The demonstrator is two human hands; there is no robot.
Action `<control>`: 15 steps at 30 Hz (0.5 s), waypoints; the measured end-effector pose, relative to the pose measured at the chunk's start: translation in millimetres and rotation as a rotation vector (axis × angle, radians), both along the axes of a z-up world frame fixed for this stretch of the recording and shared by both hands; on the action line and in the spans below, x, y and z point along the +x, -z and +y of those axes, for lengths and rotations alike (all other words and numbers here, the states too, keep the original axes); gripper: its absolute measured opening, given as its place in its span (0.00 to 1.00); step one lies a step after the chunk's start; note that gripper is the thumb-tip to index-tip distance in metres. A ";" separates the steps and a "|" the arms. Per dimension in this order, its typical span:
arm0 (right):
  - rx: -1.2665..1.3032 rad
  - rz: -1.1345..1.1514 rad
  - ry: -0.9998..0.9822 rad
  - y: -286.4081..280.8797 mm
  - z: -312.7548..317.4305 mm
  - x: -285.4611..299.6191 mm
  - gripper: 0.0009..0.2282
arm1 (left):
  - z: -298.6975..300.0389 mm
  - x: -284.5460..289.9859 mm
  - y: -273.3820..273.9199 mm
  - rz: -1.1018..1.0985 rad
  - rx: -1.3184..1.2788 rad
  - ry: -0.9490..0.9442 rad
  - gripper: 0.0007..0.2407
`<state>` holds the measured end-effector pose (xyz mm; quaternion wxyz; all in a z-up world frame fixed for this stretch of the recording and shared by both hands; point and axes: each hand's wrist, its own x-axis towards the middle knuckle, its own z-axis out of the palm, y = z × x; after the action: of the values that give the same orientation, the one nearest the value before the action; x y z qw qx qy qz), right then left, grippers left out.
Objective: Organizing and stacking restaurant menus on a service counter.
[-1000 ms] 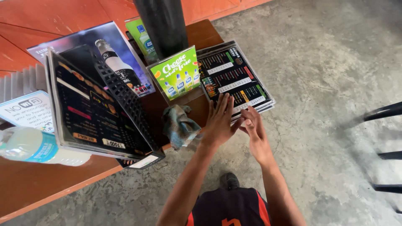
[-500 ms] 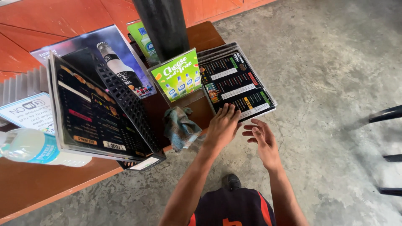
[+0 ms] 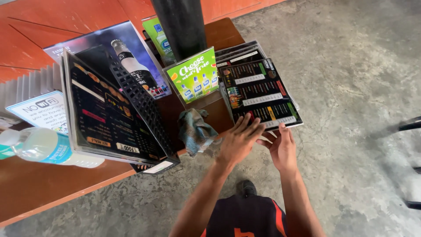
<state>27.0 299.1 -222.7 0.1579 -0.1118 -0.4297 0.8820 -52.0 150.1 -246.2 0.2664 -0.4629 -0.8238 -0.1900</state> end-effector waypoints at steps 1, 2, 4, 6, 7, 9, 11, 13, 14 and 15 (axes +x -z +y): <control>-0.001 0.001 -0.001 9.3 4.6 -2.7 0.16 | -0.7 2.9 -3.2 0.001 -0.001 -0.001 0.17; 0.019 -0.016 0.022 18.6 8.7 -5.2 0.14 | -2.0 6.4 -6.4 -0.054 0.031 0.035 0.16; 0.039 -0.035 0.039 28.4 12.0 -6.7 0.12 | -6.6 7.7 -10.9 -0.111 0.063 0.066 0.15; 0.032 -0.005 0.074 29.9 12.0 -2.7 0.10 | -11.9 5.7 -12.0 -0.359 0.154 0.185 0.11; 0.037 -0.012 0.067 22.1 9.0 0.2 0.10 | -11.6 5.7 -22.2 -0.364 0.160 0.179 0.11; 0.098 0.037 0.126 6.8 -0.5 4.7 0.10 | -15.5 6.6 -43.1 -0.816 0.329 0.193 0.14; 0.153 0.067 0.180 11.7 -2.4 8.5 0.09 | -17.0 1.4 -51.1 -0.778 0.345 0.178 0.17; 0.209 0.095 0.254 5.4 -7.4 16.2 0.09 | -11.9 -6.7 -50.6 -0.746 0.354 0.181 0.20; 0.312 0.121 0.245 -3.9 -11.5 19.7 0.10 | -6.4 -13.2 -46.7 -0.636 0.375 0.226 0.25; 0.415 0.147 0.235 -13.6 -15.7 23.4 0.11 | -0.8 -19.4 -43.1 -0.526 0.396 0.272 0.30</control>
<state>50.4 283.4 -209.1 0.3099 -0.0619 -0.5731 0.7561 -71.4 149.3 -203.1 0.1020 -0.4429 -0.7422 -0.4925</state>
